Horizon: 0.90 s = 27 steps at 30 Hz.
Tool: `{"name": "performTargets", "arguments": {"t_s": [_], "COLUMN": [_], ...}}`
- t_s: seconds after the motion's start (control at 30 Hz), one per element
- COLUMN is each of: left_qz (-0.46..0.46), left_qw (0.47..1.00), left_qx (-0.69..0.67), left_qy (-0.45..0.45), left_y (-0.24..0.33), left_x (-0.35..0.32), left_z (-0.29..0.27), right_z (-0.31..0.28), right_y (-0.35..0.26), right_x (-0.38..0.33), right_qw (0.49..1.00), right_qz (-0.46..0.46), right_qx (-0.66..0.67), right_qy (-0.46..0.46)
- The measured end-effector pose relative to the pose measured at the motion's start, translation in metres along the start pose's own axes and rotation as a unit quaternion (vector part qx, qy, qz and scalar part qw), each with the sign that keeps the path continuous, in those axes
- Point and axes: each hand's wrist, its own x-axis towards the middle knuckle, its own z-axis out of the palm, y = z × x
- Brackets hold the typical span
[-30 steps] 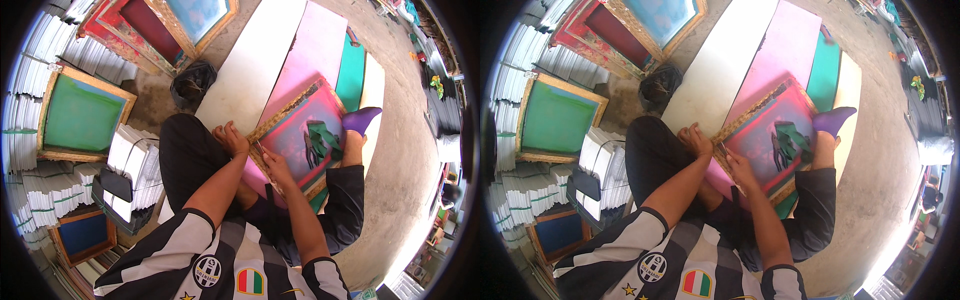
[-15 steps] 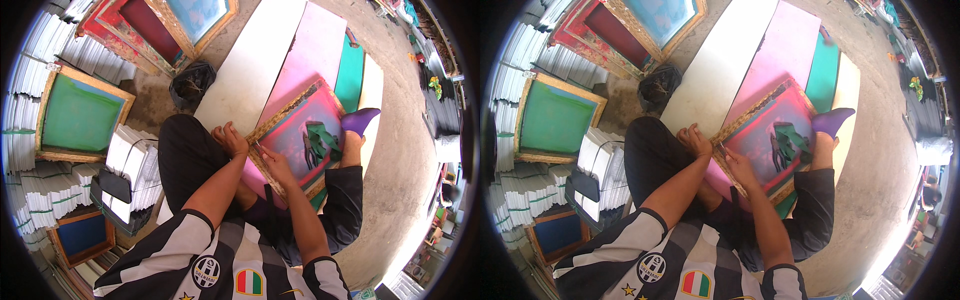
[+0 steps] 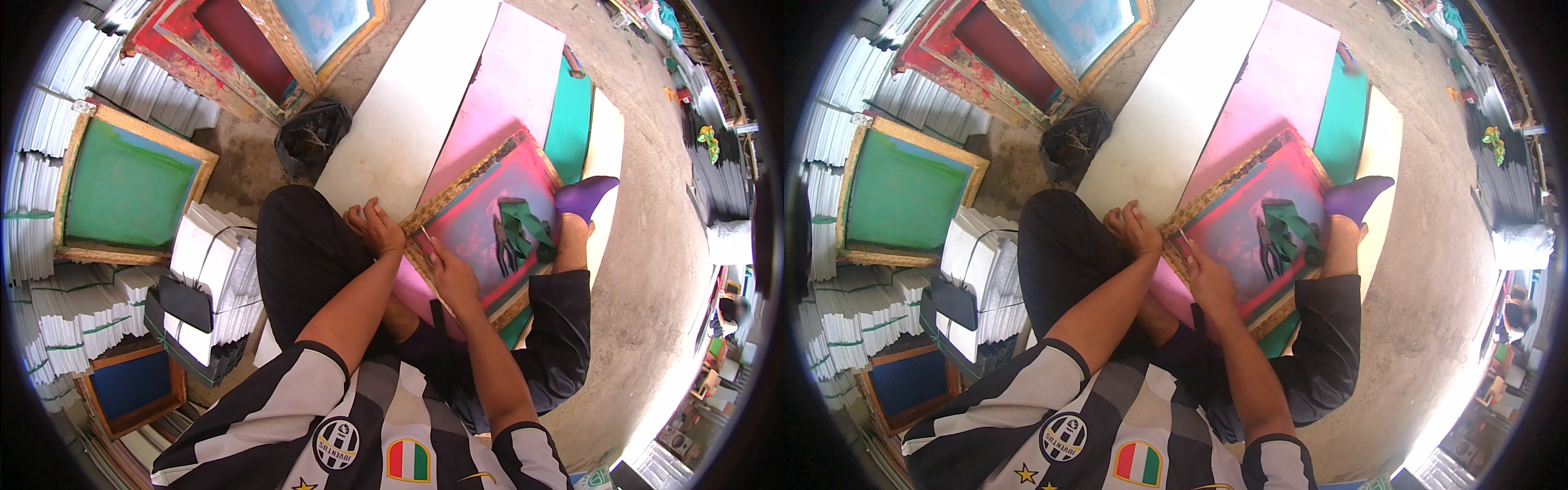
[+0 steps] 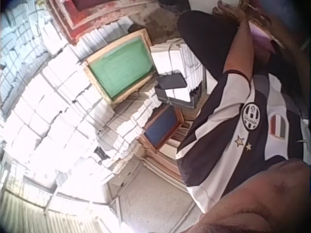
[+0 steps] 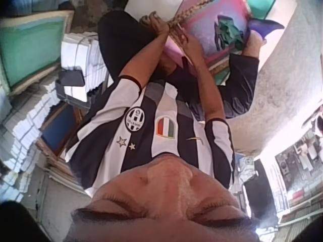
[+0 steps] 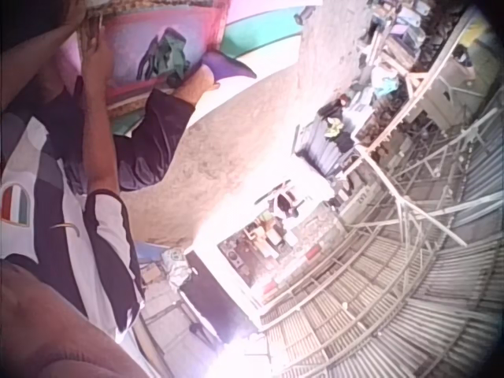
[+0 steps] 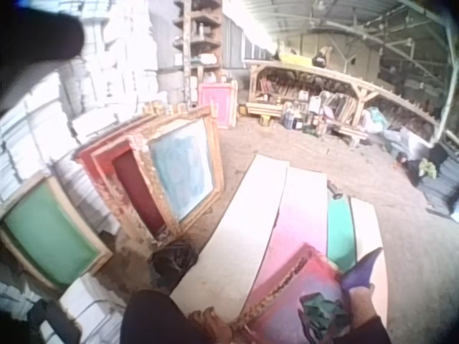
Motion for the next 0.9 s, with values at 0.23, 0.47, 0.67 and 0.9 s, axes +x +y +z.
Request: {"name": "performTargets", "arguments": {"t_s": [0.23,0.47,0.67,0.9], "left_qz": [-0.009,-0.018,-0.031,-0.029], "left_qw": [1.000,1.000,0.999,0.999], "left_qx": [0.002,0.002,0.008,0.026], "left_qy": [-0.011,-0.014,-0.018,-0.016], "left_y": [0.004,0.006,-0.001,0.000], "left_x": [0.000,-0.001,0.000,-0.003], "left_z": [-0.002,-0.005,-0.002,0.008], "right_z": [-0.009,-0.002,0.008,0.052], "right_y": [-0.019,-0.039,-0.014,0.055], "right_x": [0.000,0.003,0.005,0.031], "right_qw": [0.995,0.982,0.998,0.957], "right_qz": [0.014,0.066,-0.024,-0.181], "right_qx": [-0.089,-0.152,-0.021,0.220], "right_qy": [-0.038,-0.091,-0.053,0.053]}}
